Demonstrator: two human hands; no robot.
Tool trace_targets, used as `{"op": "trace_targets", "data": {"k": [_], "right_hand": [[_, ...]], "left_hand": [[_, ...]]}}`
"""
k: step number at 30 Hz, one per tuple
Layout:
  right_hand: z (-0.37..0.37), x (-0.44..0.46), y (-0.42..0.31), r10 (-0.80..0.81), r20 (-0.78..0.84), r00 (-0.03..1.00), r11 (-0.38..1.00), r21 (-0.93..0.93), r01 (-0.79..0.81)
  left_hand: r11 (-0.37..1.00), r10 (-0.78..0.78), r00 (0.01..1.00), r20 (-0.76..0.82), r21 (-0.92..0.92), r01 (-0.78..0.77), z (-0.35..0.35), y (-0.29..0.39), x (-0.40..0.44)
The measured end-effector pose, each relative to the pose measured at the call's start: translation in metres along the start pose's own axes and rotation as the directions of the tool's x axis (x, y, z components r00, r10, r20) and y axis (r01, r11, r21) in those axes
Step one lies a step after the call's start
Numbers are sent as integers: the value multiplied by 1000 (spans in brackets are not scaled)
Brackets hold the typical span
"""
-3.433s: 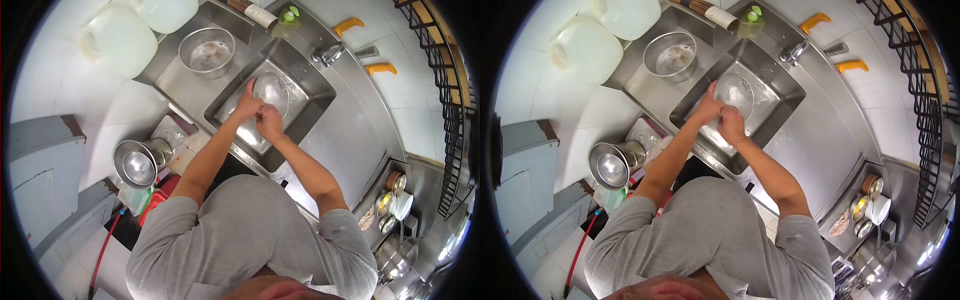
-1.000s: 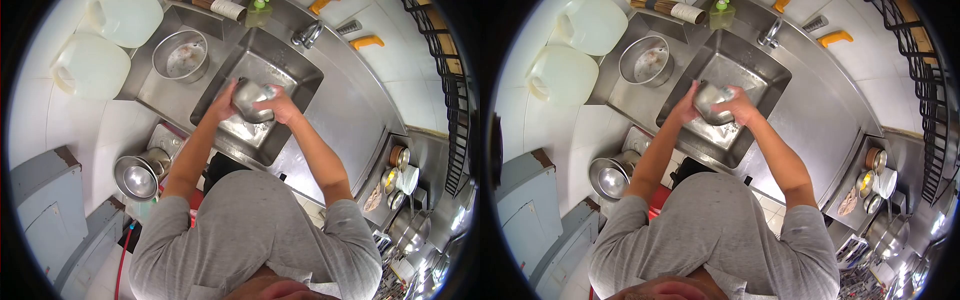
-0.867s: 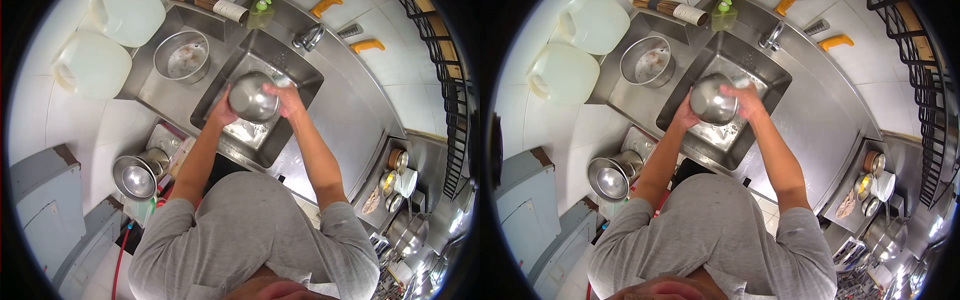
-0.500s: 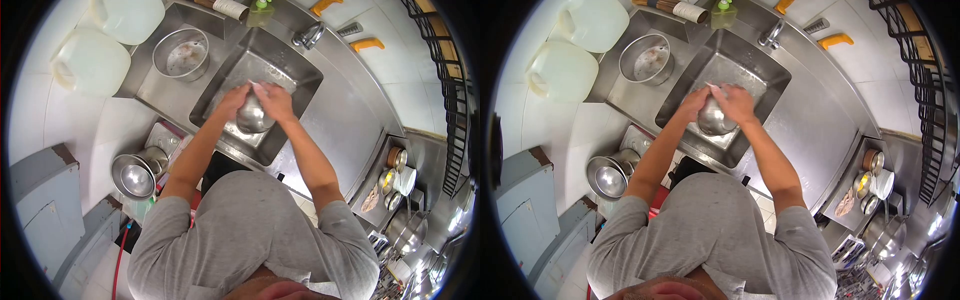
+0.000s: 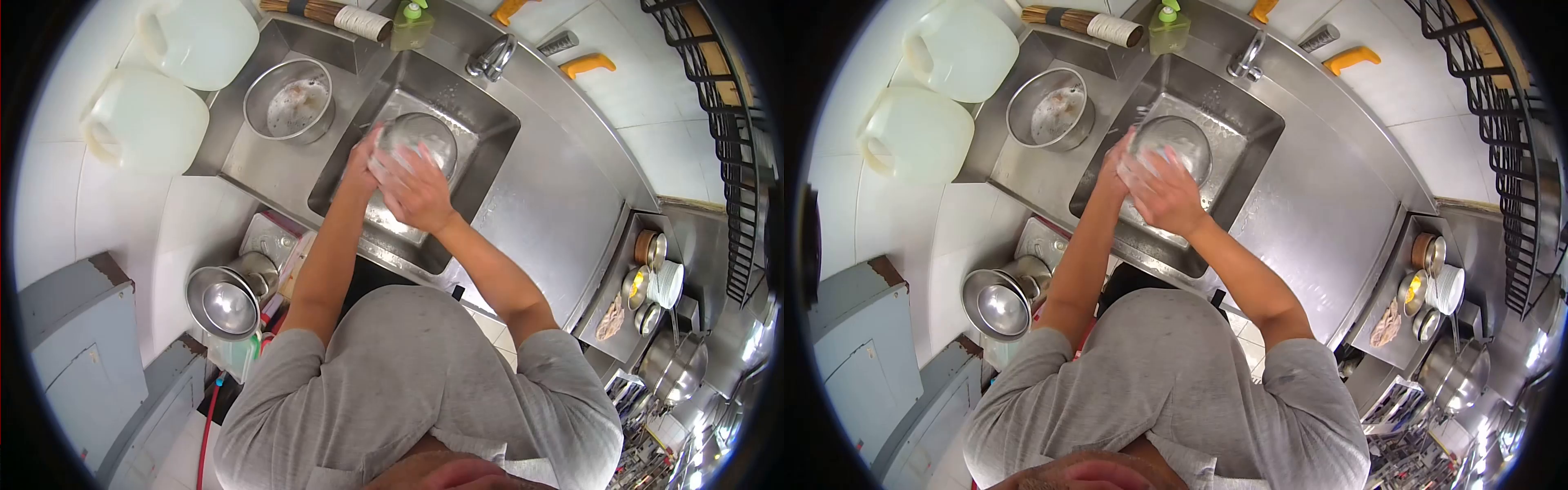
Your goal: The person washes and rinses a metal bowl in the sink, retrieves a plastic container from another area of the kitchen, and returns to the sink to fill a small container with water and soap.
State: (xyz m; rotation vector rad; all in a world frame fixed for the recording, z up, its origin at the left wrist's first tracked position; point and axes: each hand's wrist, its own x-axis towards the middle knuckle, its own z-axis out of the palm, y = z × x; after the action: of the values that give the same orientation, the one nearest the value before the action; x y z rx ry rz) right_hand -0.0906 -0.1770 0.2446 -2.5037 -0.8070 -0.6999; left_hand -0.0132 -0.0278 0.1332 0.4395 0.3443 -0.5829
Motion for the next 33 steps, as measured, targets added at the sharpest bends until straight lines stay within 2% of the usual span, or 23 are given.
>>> {"op": "trace_targets", "data": {"k": [1,2,3,5,6,8,9,10,11,12,13,14,15,17,20,22,23,24,25,27,30,33], "right_hand": [[-5,-3,-3,-76,-55,996,997,-5,76],[-4,1,9,108,-65,992,981,169,-96],[-4,0,25,301,-29,953,900,340,-274],[-1,-4,42,625,141,767,560,604,-567],[2,1,37,506,146,850,698,510,-503],[6,24,27,222,188,957,913,304,-271],[12,26,17,151,131,980,951,252,-180],[17,24,3,80,75,994,977,193,-93],[20,22,-3,3,18,1000,993,121,-5],[26,18,-2,-15,88,996,980,197,-3],[26,29,-5,54,107,993,950,300,-84],[29,45,-8,124,130,984,904,393,-166],[29,64,-12,199,158,967,844,474,-251],[22,120,-18,252,163,954,743,599,-298],[30,151,9,243,-42,969,865,462,-197],[41,107,71,600,171,781,523,655,-545],[48,80,116,793,247,556,235,720,-654],[51,50,167,890,272,367,6,797,-604],[45,25,210,913,214,347,34,809,-587],[30,31,258,931,365,23,-322,848,-420],[21,47,278,883,444,150,-333,820,-465],[29,34,310,815,495,300,-283,792,-540]], "left_hand": [[996,-23,998,58,-89,28,6,9,-10],[991,-77,996,47,-105,82,17,17,-29],[990,-114,993,14,-86,114,15,19,-37],[980,-197,979,-55,-44,195,10,19,-47],[988,-148,986,-74,27,150,9,16,-47],[974,59,974,-218,228,-8,11,-5,-28],[942,166,947,-277,329,-69,10,-10,-23],[929,132,942,-309,369,-9,23,3,-28],[947,142,943,-302,320,-40,22,10,-28],[961,152,944,-293,266,-73,19,18,-29],[973,158,945,-288,210,-98,12,23,-31],[944,154,915,-374,330,-24,0,27,-30],[919,191,934,-303,390,-62,-4,33,-33],[859,238,960,-147,492,-137,-8,35,-40],[802,207,951,-228,596,-32,-18,36,-39],[759,199,950,-241,651,6,-21,46,-36],[744,196,952,-236,668,13,-22,49,-38],[731,194,952,-238,682,21,-24,51,-36],[720,144,968,-205,693,40,-28,50,-34],[684,52,990,-131,727,60,-30,57,-23],[602,154,976,-152,798,29,-23,49,-10],[563,123,981,-149,825,54,-20,53,2]]}}
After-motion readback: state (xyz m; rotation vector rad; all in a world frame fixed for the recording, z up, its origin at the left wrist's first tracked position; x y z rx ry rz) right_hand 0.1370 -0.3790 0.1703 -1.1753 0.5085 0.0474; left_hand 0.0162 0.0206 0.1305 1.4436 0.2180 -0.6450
